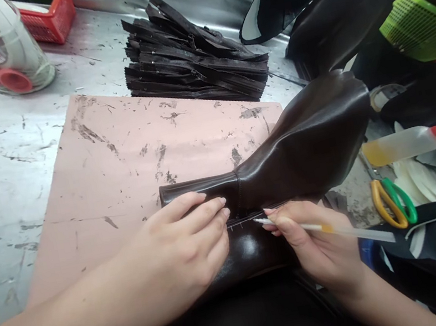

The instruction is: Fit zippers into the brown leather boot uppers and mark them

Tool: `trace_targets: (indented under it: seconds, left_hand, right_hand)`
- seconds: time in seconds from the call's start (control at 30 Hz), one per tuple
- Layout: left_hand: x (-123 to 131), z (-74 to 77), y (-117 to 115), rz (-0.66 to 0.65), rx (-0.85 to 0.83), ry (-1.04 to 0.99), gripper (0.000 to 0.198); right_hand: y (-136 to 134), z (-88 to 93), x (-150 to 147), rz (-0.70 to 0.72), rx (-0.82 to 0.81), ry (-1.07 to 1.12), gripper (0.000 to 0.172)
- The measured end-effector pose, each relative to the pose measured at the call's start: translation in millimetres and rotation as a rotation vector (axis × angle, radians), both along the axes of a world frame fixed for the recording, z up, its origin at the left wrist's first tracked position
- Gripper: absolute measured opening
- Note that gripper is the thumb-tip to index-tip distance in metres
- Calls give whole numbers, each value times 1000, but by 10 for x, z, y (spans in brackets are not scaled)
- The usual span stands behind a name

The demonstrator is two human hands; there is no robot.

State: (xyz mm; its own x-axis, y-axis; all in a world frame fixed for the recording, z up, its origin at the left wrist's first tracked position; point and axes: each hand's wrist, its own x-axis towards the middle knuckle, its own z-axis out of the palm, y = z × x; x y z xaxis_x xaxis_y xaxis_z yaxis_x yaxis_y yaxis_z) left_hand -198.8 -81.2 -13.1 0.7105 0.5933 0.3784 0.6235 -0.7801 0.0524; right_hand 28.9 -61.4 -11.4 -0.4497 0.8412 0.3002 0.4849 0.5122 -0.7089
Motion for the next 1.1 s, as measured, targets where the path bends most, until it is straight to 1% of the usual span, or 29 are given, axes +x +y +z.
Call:
trace_targets:
  seconds: [0.33, 0.47, 0.57, 0.7, 0.87, 1.1]
  left_hand:
    - [4, 6, 6, 4, 7, 0, 32]
    - [-1, 2, 4, 10, 4, 10, 31]
    - [-8, 7, 8, -4, -1, 1, 34]
    - [-3, 12, 18, -7, -13, -22, 34]
    - [5, 9, 30, -6, -19, -44, 34]
    - [-9, -6, 14, -5, -26, -39, 34]
  right_hand:
    - [8, 13, -23, -7, -6, 3, 12]
    - [4, 29, 23, -86, 3, 39, 14]
    - [4, 10, 64, -136, 9, 40, 13]
    - [14, -19, 81, -108, 5, 55, 13]
    - [26, -5, 68, -71, -3, 26, 14]
    - [34, -5, 68, -63, -2, 18, 13]
